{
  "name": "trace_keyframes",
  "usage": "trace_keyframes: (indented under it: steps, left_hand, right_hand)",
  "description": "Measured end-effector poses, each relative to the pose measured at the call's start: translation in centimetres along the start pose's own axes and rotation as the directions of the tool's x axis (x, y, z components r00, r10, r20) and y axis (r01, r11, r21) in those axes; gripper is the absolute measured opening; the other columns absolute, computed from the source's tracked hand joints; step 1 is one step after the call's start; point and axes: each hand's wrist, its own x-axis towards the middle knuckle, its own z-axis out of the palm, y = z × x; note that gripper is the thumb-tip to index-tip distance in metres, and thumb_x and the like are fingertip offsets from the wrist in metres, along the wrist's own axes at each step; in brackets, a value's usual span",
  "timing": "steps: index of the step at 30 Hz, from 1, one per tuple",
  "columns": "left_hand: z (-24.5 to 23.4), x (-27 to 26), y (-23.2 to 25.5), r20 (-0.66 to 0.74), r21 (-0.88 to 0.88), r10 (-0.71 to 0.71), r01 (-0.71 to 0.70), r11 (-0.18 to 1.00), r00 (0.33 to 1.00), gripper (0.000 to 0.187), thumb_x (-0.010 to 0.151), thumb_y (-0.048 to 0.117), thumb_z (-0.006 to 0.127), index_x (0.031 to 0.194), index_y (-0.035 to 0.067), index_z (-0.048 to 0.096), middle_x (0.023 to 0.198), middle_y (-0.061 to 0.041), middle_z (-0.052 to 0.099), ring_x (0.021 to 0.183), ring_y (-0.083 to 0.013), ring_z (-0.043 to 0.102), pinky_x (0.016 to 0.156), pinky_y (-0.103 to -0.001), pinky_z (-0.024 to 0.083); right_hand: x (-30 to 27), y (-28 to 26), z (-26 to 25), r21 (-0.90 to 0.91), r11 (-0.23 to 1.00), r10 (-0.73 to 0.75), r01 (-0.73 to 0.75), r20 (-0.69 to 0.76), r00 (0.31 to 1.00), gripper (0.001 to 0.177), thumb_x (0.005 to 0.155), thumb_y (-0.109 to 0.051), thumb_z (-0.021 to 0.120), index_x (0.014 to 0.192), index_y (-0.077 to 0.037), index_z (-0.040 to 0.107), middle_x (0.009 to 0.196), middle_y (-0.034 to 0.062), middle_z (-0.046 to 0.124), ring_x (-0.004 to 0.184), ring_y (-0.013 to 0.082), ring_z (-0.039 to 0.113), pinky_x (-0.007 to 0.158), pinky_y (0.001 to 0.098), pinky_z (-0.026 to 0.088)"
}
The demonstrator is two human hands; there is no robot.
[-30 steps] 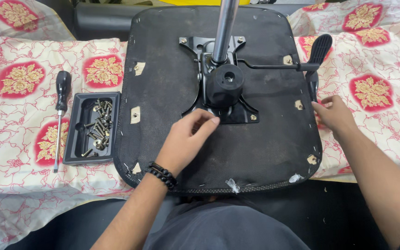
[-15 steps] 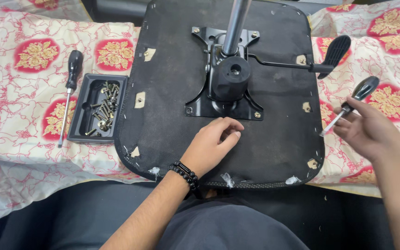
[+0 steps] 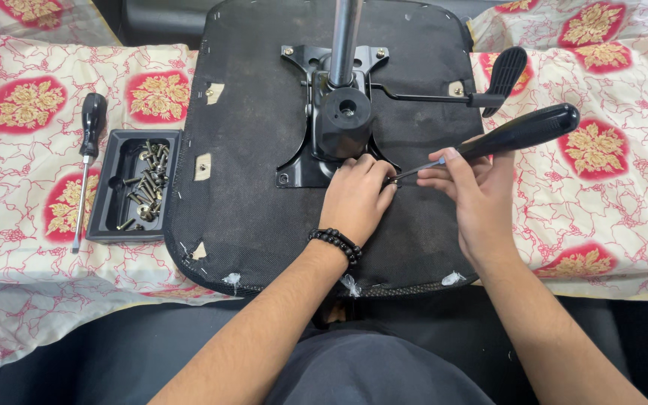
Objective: The person attaches a black metal chair base to an overturned chair seat using a screwdriver. They insert screws into the mounting holes and tighten them one by one, securing the base to the seat.
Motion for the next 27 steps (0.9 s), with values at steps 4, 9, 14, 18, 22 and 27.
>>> trace_keyframes:
  steps: [4,9,14,18,22,27]
  left_hand:
    - [0.2,0.5,0.0,0.026,0.026,0.006,-0.006,1.000,1.000,0.013,0.089,0.022,0.073,0.097,0.012,0.070,0.095,-0.005,0.066,0.091,-0.0258,0.063,0.085,-0.040,0.051]
    - [0.2,0.7,-0.2,-0.005,0.038,0.071,-0.070,0.997,0.997,0.013,0.091,0.023,0.072,0.095,0.012,0.068,0.092,-0.003,0.067,0.086,-0.0223,0.064,0.082,-0.037,0.051]
    - [0.2,0.8,-0.7,-0.011,0.034,0.134,-0.134,0.990,0.991,0.013,0.092,0.023,0.072,0.094,0.012,0.066,0.090,-0.002,0.066,0.082,-0.0197,0.066,0.079,-0.036,0.051]
    - [0.3,0.8,-0.8,-0.029,0.016,0.139,-0.139,0.990,0.990,0.014,0.092,0.024,0.072,0.094,0.012,0.065,0.088,-0.001,0.066,0.082,-0.0194,0.067,0.078,-0.036,0.051]
    - [0.4,1.2,-0.9,-0.015,0.043,0.162,-0.161,0.986,0.987,0.015,0.092,0.024,0.072,0.093,0.011,0.064,0.087,-0.002,0.065,0.081,-0.0208,0.067,0.077,-0.038,0.051]
    - [0.5,1.1,-0.9,0.005,0.079,0.160,-0.160,0.984,0.987,0.017,0.092,0.023,0.071,0.094,0.010,0.062,0.088,-0.004,0.064,0.081,-0.0222,0.066,0.077,-0.039,0.050]
  right_hand:
    - [0.1,0.0,-0.1,-0.047,0.997,-0.054,0.055,0.022,0.998,0.033,0.107,-0.004,0.056,0.132,-0.003,0.033,0.108,0.0189,0.066,0.088,0.0241,0.074,0.079,0.0364,0.065]
    - [0.4,-0.3,0.1,-0.077,0.995,-0.059,0.062,0.043,0.997,0.032,0.106,-0.004,0.057,0.130,-0.002,0.035,0.110,0.0188,0.065,0.090,0.0230,0.074,0.080,0.0352,0.066]
    - [0.5,-0.7,0.2,-0.116,0.992,-0.045,0.055,0.085,0.995,0.033,0.104,-0.003,0.059,0.131,-0.001,0.040,0.112,0.0186,0.064,0.094,0.0210,0.072,0.083,0.0333,0.064]
    - [0.7,-0.8,0.4,-0.149,0.986,-0.055,0.072,0.113,0.992,0.032,0.104,-0.004,0.060,0.130,-0.001,0.041,0.111,0.0174,0.065,0.093,0.0194,0.071,0.082,0.0319,0.063]
    - [0.9,-1.1,0.5,-0.241,0.968,-0.037,0.069,0.135,0.990,0.030,0.102,-0.005,0.061,0.126,-0.002,0.044,0.110,0.0128,0.066,0.095,0.0163,0.068,0.081,0.0310,0.060]
    - [1.7,-2.3,1.2,-0.261,0.954,-0.113,0.144,0.132,0.985,0.022,0.107,-0.019,0.062,0.123,-0.004,0.057,0.115,0.0084,0.067,0.104,0.0144,0.061,0.095,0.0336,0.050]
